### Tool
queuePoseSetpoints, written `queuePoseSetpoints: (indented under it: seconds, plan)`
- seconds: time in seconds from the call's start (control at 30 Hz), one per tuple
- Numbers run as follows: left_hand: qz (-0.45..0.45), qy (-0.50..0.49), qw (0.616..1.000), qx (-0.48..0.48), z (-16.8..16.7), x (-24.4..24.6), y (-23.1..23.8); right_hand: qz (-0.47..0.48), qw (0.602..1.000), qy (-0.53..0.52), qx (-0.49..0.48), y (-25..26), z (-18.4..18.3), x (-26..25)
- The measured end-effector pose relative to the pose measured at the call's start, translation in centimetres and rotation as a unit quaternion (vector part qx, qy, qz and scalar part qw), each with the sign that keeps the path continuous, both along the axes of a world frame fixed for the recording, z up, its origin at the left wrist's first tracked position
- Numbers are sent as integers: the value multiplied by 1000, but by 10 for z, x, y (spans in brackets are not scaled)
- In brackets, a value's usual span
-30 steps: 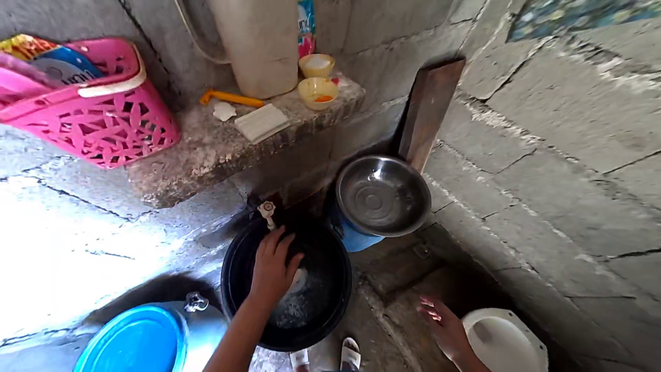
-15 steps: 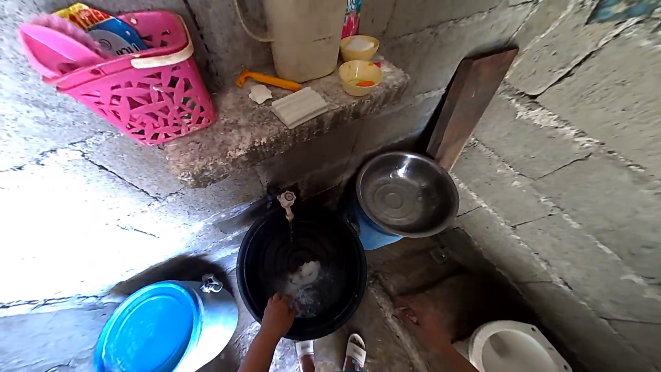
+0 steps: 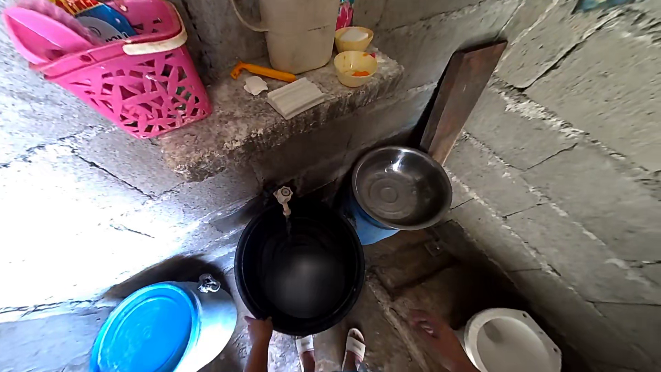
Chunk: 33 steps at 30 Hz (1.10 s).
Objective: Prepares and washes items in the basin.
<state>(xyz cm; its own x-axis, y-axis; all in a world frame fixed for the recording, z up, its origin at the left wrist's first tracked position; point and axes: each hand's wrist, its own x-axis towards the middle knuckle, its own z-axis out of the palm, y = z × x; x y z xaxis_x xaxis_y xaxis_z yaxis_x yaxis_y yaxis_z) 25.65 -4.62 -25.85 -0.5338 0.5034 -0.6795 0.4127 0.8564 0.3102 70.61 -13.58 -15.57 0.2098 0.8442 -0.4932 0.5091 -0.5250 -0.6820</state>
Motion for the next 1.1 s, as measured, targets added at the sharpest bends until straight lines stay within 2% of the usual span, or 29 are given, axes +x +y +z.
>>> queuePoseSetpoints:
  seconds: [0.07, 0.13, 0.3, 0.4, 0.63, 0.9, 1.1]
  plan:
    - [100, -101, 990, 15, -9, 1, -1, 0, 1000, -4, 2, -5, 0, -1]
    - [197, -177, 963, 44, -19, 6, 0, -4, 1000, -1, -2, -9, -1, -2]
    - [262, -230, 936, 54, -23, 13, -1, 12, 1000, 4, 8, -12, -3, -6]
    - [252, -240, 936, 50, -24, 14, -3, 13, 1000, 0, -2, -13, -1, -8]
    - [196, -188, 961, 44, -8, 11, 0, 19, 999, 11, -32, -8, -2, -15]
    - [190, -208, 958, 62, 19, 8, -2, 79, 994, 43, -67, 18, -17, -37]
    - [198, -230, 950, 78, 35, 7, -2, 57, 985, 97, -130, 36, -30, -57]
